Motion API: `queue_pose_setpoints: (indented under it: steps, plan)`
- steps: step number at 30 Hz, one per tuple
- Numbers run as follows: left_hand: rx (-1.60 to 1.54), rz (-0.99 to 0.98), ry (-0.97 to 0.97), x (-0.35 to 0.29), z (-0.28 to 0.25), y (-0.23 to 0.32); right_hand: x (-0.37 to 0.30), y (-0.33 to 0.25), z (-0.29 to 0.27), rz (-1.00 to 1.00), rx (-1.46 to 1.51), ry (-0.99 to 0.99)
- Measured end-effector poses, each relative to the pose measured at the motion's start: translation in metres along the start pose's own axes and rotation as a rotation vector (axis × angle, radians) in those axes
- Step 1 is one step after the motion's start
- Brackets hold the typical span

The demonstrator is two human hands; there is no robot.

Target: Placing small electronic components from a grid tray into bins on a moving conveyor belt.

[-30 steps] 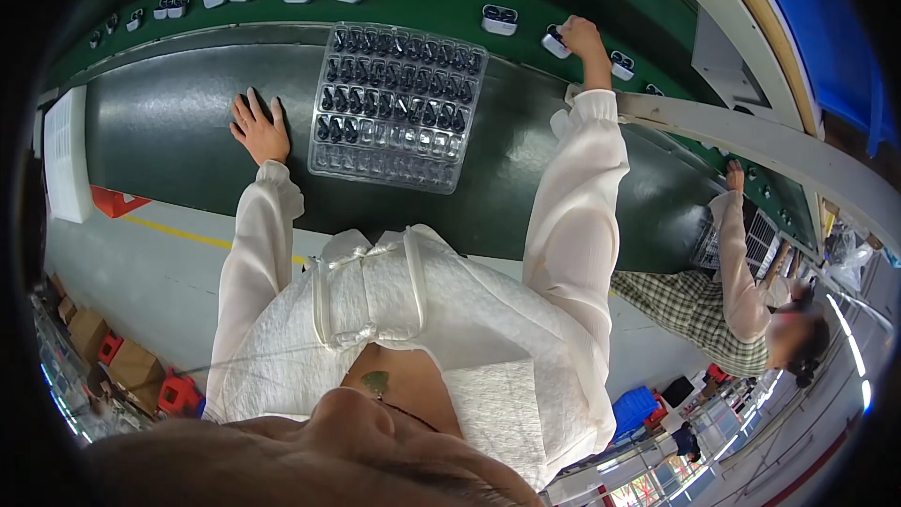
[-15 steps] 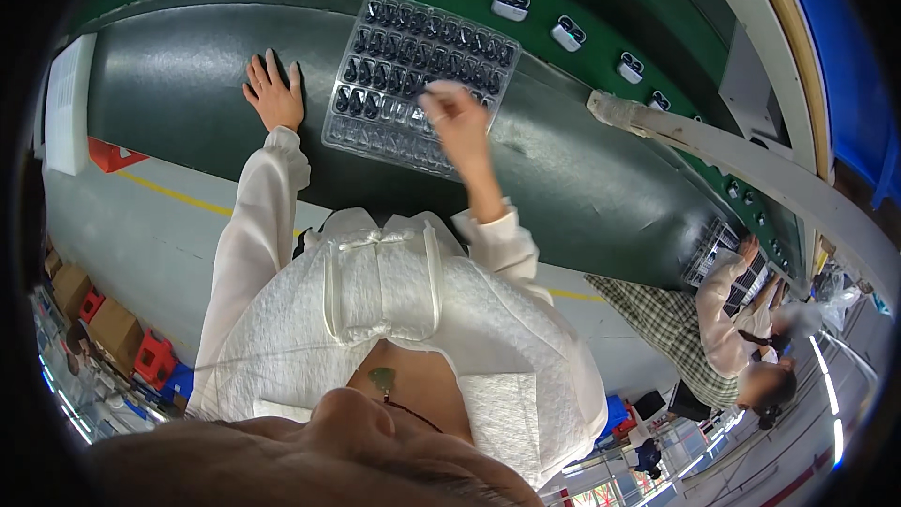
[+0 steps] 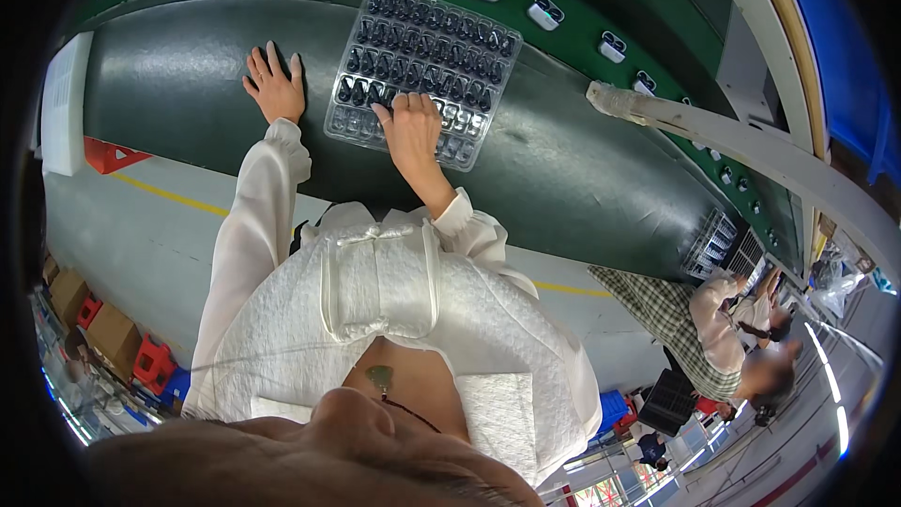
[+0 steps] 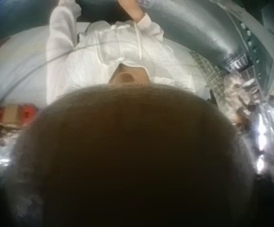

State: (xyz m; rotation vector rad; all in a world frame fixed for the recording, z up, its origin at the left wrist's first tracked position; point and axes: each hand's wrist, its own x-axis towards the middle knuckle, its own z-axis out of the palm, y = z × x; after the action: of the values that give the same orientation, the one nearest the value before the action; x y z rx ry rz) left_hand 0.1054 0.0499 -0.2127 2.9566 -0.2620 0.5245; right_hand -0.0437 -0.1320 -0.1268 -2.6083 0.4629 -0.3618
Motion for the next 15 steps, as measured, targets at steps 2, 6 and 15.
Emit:
queue_pose_setpoints:
  steps: [2,6,15]
  plan:
    - [0.004,-0.004,-0.001,-0.001,0.001,0.002,0.002,0.003,-0.001,-0.013,-0.029,-0.011]
    - [-0.010,-0.002,-0.009,0.002,0.004,0.007,0.002,0.012,0.002,-0.015,-0.050,0.009]
    - [-0.023,0.013,-0.004,0.002,0.001,-0.001,0.051,0.055,-0.067,-0.215,-0.273,0.090]
